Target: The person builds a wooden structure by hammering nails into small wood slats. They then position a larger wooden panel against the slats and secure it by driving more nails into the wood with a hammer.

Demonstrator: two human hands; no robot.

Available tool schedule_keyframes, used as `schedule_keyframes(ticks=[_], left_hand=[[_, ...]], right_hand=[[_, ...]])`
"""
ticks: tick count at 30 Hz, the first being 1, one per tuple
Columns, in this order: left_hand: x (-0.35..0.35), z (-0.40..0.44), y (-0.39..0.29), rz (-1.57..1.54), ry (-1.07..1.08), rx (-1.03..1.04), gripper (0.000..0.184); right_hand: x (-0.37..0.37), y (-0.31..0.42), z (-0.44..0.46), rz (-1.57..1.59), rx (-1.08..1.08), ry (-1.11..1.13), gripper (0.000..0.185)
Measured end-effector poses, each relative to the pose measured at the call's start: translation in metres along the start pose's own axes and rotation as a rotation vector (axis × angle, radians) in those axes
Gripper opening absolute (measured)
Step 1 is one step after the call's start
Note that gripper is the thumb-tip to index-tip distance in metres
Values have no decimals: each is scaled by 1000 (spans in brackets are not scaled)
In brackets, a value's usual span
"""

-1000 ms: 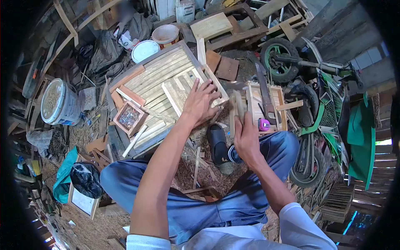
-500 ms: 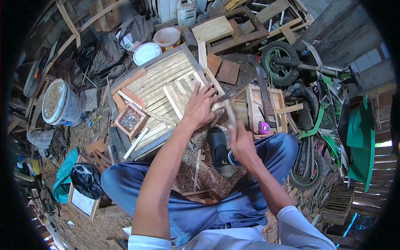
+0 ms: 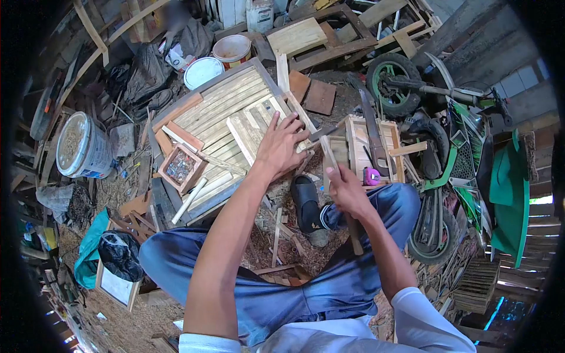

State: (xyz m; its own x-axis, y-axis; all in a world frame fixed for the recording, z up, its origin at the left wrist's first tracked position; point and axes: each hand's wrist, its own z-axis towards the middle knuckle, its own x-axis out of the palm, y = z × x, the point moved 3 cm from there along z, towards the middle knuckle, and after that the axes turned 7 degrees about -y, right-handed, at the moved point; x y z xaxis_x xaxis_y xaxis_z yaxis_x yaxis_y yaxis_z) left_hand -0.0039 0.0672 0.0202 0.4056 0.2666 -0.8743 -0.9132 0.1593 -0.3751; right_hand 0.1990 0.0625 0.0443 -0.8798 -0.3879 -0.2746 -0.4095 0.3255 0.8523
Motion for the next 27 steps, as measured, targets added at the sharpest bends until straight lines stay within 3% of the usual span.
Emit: schedule_keyframes(ticks=[2, 3, 6, 9, 16, 19, 23, 27], left_hand=[[0, -1, 2, -7, -5, -1, 50], [0, -2, 3, -5, -2, -2, 50], [0, 0, 1, 0, -5, 1, 51], [0, 0, 3, 13, -26, -5, 51], [-2, 1, 2, -11, -17, 9, 49], [0, -1, 4, -10, -13, 18, 49], [-1, -1, 1, -21, -13, 1, 49], [3, -2, 4, -26, -33, 10, 47]], right_hand=[[-1, 1, 3, 113, 62, 59, 30], [1, 1, 7, 160, -16, 26, 30], [6, -5, 1, -36, 100, 112, 29], [-5, -8, 10, -62, -89, 19, 29], [2, 19, -7, -546, -394, -142, 28], [6, 35, -26, -516, -527, -205, 23], [18, -2, -10, -751, -467, -172, 20], [17, 5, -14, -609, -513, -187, 20]])
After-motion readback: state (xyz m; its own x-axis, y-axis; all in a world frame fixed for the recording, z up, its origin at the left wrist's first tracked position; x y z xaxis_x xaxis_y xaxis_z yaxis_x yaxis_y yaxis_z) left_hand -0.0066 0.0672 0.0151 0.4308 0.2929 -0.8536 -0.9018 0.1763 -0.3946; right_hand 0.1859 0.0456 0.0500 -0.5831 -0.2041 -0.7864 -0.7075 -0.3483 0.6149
